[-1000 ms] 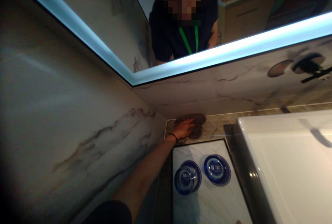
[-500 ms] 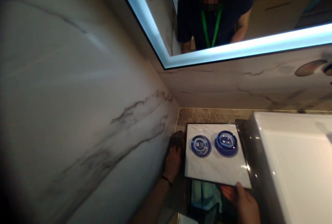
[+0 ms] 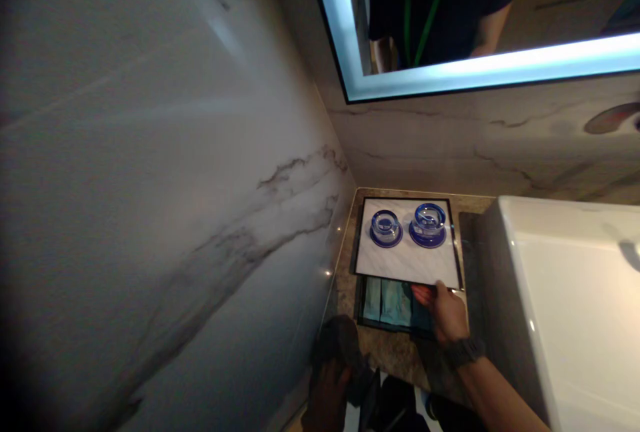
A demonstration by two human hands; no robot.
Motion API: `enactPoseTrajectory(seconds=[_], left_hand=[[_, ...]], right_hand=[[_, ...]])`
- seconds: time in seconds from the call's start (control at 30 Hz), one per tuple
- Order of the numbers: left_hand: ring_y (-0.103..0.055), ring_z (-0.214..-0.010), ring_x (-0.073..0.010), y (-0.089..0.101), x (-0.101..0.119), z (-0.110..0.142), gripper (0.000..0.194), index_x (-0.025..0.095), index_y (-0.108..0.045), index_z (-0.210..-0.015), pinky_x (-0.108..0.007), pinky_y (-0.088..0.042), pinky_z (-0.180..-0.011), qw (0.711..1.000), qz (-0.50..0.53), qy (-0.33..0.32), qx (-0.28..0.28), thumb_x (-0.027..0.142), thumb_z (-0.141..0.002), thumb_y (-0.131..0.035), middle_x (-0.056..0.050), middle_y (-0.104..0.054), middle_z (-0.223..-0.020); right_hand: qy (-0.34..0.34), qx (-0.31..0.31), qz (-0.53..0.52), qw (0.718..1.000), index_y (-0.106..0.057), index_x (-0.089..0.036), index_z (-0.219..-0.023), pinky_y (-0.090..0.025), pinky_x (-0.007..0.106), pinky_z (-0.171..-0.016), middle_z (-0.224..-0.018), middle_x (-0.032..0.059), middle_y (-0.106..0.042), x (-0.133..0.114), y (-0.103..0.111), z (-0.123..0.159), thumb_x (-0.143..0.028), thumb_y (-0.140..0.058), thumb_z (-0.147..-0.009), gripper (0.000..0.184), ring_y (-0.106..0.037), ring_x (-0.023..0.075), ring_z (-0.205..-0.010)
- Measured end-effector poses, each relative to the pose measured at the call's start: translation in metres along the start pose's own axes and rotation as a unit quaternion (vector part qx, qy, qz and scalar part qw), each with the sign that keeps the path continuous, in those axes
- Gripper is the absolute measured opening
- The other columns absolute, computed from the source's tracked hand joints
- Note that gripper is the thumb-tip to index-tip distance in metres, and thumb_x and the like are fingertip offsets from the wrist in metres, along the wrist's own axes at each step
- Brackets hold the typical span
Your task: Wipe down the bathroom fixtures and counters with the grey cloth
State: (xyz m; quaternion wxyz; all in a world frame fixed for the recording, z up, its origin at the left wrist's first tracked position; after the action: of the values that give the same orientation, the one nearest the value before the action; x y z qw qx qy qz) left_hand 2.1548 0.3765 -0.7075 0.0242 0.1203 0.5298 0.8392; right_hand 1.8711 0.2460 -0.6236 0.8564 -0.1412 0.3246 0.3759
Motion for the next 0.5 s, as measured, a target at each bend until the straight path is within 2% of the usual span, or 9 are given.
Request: enactPoseTrajectory(seconds=[0.07, 0.13, 0.2, 0.27, 0.4, 0.5], left_hand=[[-0.052, -0.129, -0.0254, 0.008, 0.002, 0.002, 0.06, 0.042, -0.056, -0.132, -0.037, -0.048, -0.104, 1.0, 0.017, 0.014, -0.022, 0.008, -0.082, -0.053, -0.006, -0.054, -0.141], [-0.047, -0.133, -0.028, 0.015, 0.005, -0.002, 0.065, 0.038, -0.05, -0.138, -0.04, -0.045, -0.107, 0.998, 0.028, 0.035, -0.043, 0.01, -0.08, -0.057, -0.009, -0.046, -0.147], [-0.044, -0.135, -0.031, 0.015, 0.013, -0.007, 0.069, 0.033, -0.047, -0.141, -0.042, -0.045, -0.106, 0.996, 0.033, 0.05, -0.066, 0.011, -0.077, -0.06, -0.013, -0.04, -0.15], [-0.045, -0.134, -0.0325, 0.01, 0.027, -0.011, 0.067, 0.032, -0.048, -0.141, -0.043, -0.048, -0.102, 0.996, 0.029, 0.045, -0.074, 0.01, -0.078, -0.059, -0.014, -0.041, -0.15], [-0.05, -0.13, -0.0321, -0.006, 0.069, -0.011, 0.057, 0.033, -0.053, -0.137, -0.041, -0.054, -0.096, 0.998, 0.012, -0.031, -0.049, 0.009, -0.085, -0.052, -0.014, -0.047, -0.145], [-0.051, -0.129, -0.0329, -0.014, 0.111, -0.01, 0.056, 0.033, -0.048, -0.141, -0.041, -0.055, -0.094, 0.992, 0.026, -0.114, -0.047, 0.015, -0.088, -0.051, -0.014, -0.045, -0.146]], right_hand=[[0.0, -0.01, 0.0, 1.0, -0.059, -0.016, -0.079, -0.057, 0.03, -0.086, -0.08, 0.0139, -0.072, -0.004, -0.003, 0.002, -0.027, -0.05, -0.087, 0.017, -0.071, 0.0228, -0.082], [-0.005, -0.022, 0.002, 1.0, -0.057, -0.015, -0.084, -0.057, 0.032, -0.085, -0.083, 0.0164, -0.072, -0.008, -0.004, 0.007, -0.029, -0.051, -0.086, 0.015, -0.071, 0.0243, -0.083], [-0.014, -0.034, 0.005, 0.999, -0.055, -0.013, -0.091, -0.058, 0.035, -0.082, -0.088, 0.0191, -0.072, -0.009, -0.001, 0.017, -0.032, -0.049, -0.088, 0.02, -0.072, 0.0257, -0.084], [-0.023, -0.043, 0.011, 0.999, -0.055, -0.01, -0.1, -0.059, 0.035, -0.076, -0.093, 0.0206, -0.071, -0.006, 0.009, 0.034, -0.033, -0.051, -0.086, 0.027, -0.072, 0.0267, -0.082], [-0.017, -0.068, 0.052, 0.996, -0.056, -0.008, -0.115, -0.059, 0.032, -0.071, -0.097, 0.018, -0.072, 0.011, 0.045, 0.077, -0.051, -0.069, -0.075, 0.061, -0.071, 0.026, -0.082], [-0.008, -0.07, 0.088, 0.994, -0.057, -0.008, -0.115, -0.059, 0.034, -0.073, -0.094, 0.0168, -0.073, 0.023, 0.078, 0.108, -0.071, -0.074, -0.06, 0.085, -0.07, 0.0257, -0.08]])
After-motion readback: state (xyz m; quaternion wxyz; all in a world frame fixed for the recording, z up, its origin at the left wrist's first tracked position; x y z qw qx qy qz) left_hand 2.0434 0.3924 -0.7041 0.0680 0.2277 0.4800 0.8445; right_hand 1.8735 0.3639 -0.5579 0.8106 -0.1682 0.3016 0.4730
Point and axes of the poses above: each hand's wrist, its own z-axis away from the middle knuckle, its own y-axis out of the back of the hand, x = y × z, the point moved 7 cm from there along -z, towards the middle knuckle
